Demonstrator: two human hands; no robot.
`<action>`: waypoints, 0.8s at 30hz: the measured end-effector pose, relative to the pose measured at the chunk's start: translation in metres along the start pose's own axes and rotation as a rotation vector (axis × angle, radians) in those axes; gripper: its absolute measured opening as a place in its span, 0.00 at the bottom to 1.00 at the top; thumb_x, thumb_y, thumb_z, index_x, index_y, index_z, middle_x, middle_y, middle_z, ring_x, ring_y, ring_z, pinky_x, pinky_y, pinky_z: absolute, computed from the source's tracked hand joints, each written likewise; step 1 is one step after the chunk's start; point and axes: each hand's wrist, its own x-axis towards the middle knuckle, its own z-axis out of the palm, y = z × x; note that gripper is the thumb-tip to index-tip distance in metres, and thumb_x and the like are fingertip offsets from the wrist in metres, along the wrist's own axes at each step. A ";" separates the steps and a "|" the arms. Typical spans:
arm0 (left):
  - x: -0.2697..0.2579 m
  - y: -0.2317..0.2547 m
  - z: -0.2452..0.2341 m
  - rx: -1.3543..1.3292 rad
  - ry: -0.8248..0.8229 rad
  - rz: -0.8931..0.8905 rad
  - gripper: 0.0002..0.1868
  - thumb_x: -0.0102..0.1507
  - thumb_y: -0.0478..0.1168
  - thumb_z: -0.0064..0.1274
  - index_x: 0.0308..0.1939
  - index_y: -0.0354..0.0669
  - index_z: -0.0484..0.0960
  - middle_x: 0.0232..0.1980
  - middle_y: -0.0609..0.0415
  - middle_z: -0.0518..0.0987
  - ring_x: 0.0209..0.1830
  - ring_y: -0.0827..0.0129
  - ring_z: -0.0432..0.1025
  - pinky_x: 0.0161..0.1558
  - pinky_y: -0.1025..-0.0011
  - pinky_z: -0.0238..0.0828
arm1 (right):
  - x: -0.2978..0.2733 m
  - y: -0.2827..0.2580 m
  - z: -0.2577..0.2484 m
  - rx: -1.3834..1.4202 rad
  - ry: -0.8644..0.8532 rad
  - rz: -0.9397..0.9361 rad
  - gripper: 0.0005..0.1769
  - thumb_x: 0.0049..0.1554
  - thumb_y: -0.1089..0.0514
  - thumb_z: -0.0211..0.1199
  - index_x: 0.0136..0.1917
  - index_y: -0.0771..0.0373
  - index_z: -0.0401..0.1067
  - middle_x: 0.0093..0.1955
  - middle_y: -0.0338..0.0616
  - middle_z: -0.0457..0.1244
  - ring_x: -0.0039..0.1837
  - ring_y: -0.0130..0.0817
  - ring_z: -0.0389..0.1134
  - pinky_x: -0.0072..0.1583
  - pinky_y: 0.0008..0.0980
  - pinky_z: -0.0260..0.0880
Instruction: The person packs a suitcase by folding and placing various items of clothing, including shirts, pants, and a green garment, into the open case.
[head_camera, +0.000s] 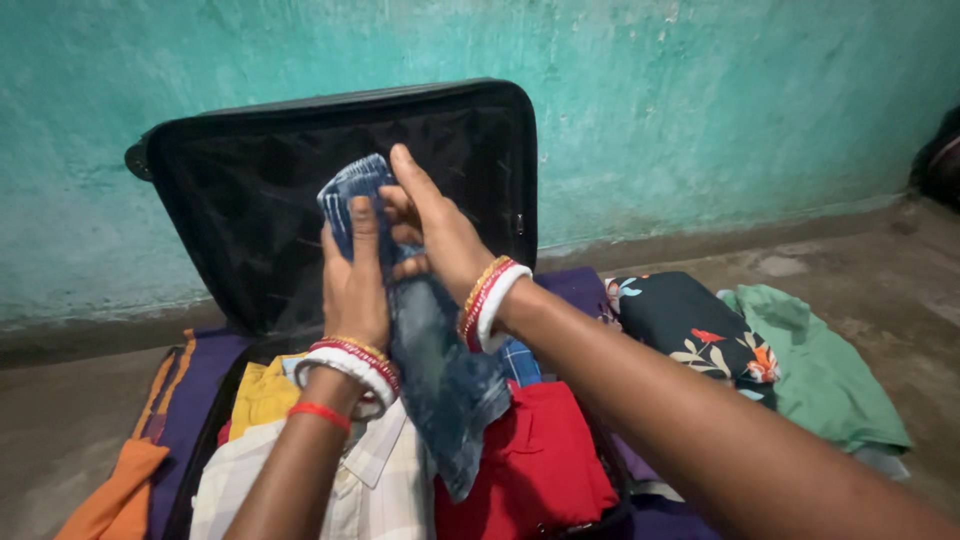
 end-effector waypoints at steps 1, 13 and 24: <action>-0.002 0.000 -0.003 0.000 0.000 0.001 0.40 0.65 0.69 0.36 0.72 0.49 0.66 0.60 0.46 0.79 0.58 0.56 0.76 0.57 0.62 0.71 | -0.004 0.000 0.000 0.001 0.000 -0.001 0.48 0.58 0.22 0.43 0.70 0.64 0.66 0.64 0.46 0.65 0.63 0.34 0.68 0.55 0.36 0.74; 0.003 -0.004 -0.016 0.005 0.147 -0.039 0.19 0.67 0.49 0.50 0.55 0.43 0.83 0.48 0.51 0.86 0.47 0.65 0.81 0.51 0.69 0.72 | -0.011 0.006 0.003 -0.358 -0.150 -0.225 0.24 0.59 0.53 0.56 0.68 0.57 0.74 0.65 0.48 0.70 0.61 0.34 0.70 0.55 0.33 0.73; -0.002 0.011 -0.004 -0.004 0.212 0.039 0.14 0.65 0.45 0.57 0.40 0.36 0.86 0.38 0.51 0.87 0.37 0.72 0.80 0.44 0.70 0.72 | 0.005 0.025 -0.042 -0.590 0.185 -0.262 0.73 0.34 0.41 0.86 0.77 0.72 0.45 0.75 0.61 0.55 0.76 0.44 0.58 0.74 0.40 0.60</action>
